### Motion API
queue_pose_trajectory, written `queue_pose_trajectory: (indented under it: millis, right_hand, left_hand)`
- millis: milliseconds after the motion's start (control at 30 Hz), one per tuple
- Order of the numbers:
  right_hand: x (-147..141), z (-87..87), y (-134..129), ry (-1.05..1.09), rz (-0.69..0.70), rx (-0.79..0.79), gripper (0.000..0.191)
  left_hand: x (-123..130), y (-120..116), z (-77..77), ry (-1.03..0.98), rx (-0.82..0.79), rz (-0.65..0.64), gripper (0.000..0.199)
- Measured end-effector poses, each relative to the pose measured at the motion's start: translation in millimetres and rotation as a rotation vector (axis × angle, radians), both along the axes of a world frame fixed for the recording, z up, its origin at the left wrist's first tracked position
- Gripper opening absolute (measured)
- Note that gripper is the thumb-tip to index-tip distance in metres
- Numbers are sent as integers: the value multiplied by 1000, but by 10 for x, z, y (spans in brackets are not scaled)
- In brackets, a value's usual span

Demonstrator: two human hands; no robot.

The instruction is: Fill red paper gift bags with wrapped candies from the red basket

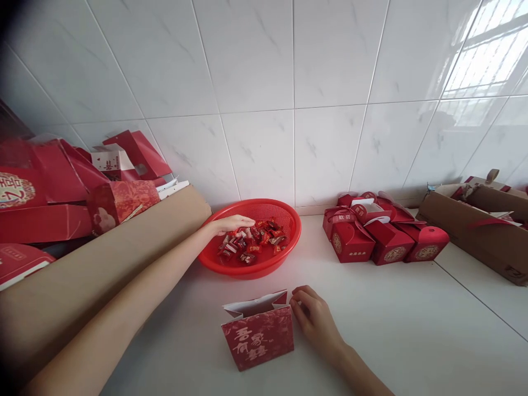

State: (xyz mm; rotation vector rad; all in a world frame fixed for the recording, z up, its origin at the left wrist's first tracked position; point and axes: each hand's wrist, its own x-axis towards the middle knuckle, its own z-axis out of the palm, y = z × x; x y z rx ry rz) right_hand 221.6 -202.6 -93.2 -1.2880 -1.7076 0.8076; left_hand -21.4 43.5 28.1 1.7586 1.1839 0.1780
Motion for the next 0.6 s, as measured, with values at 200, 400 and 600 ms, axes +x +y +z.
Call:
queue_pose_trajectory:
  millis: [200,400,600]
  right_hand:
    - [-5,14,-12,1,4,0,25]
    - [-3,30,-6,-23,-2,26,26]
    - [1,37,-4,-23,0,19,24]
  left_hand:
    - [15,30,-22,126,151,-37,33]
    - [272,-67,-14,573,447,-181,54]
    - [358,-104,-58,547,494,-159,20]
